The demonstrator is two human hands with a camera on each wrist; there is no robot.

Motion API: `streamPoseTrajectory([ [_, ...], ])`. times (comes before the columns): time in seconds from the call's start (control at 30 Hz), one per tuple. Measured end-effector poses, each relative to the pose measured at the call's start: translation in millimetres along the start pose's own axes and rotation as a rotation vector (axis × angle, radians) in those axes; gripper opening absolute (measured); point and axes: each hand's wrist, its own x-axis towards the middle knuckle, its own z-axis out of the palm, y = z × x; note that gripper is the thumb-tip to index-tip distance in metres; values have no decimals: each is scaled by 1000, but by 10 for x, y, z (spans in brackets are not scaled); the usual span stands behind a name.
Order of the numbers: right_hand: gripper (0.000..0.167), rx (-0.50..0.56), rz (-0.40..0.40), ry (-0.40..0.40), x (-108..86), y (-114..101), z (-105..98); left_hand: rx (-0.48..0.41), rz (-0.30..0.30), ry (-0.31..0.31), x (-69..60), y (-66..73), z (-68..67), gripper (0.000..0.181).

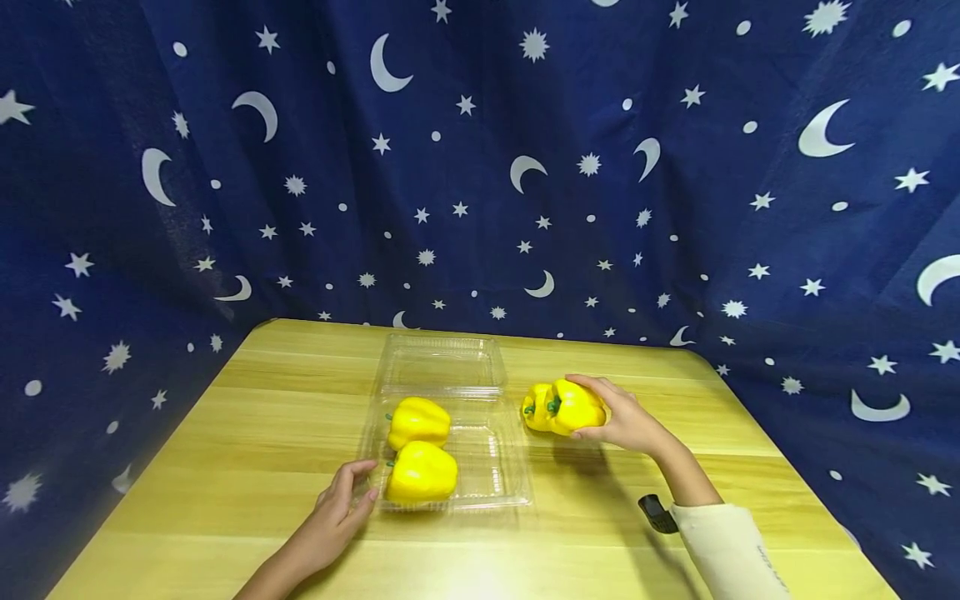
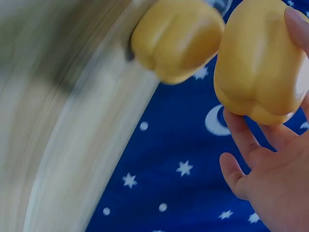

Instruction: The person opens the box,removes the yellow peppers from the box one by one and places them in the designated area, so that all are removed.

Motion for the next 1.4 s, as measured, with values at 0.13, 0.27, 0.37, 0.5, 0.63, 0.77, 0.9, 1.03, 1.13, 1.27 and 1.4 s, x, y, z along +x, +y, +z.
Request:
streamPoseTrajectory([
  [0.13, 79, 18, 32, 0, -1, 123, -82, -13, -1, -1, -2, 11, -3, 42],
  [0.27, 80, 38, 61, 1, -5, 242, -159, -20, -2, -8, 7, 13, -6, 43],
  [0.37, 81, 38, 71, 0, -16, 338, -193, -25, -6, -18, 14, 3, -1, 44],
  [0.5, 81, 51, 89, 1, -47, 457, -201, -35, -18, -22, 24, 0, 9, 45],
  [0.63, 79, 63, 112, -12, -87, 581, -159, -38, -25, -24, 26, 15, 17, 44],
  [0.77, 79, 74, 138, -31, -118, 670, -102, -42, -29, -43, 21, 37, 20, 45],
  [0.9, 79, 92, 152, -34, -117, 717, -60, -32, -27, -51, 23, 54, 17, 46],
  [1.03, 80, 97, 155, -44, -93, 760, -5, -19, -27, -32, 16, 50, 3, 45],
  [1.13, 80, 92, 157, -58, -78, 784, 40, -11, -26, -22, 5, 37, -9, 45],
  [1.27, 81, 108, 169, -67, -85, 809, 95, -15, -17, -32, -5, 33, -16, 45],
  [1.4, 82, 141, 181, -93, -93, 838, 136, -18, -16, -34, -4, 36, -18, 45],
])
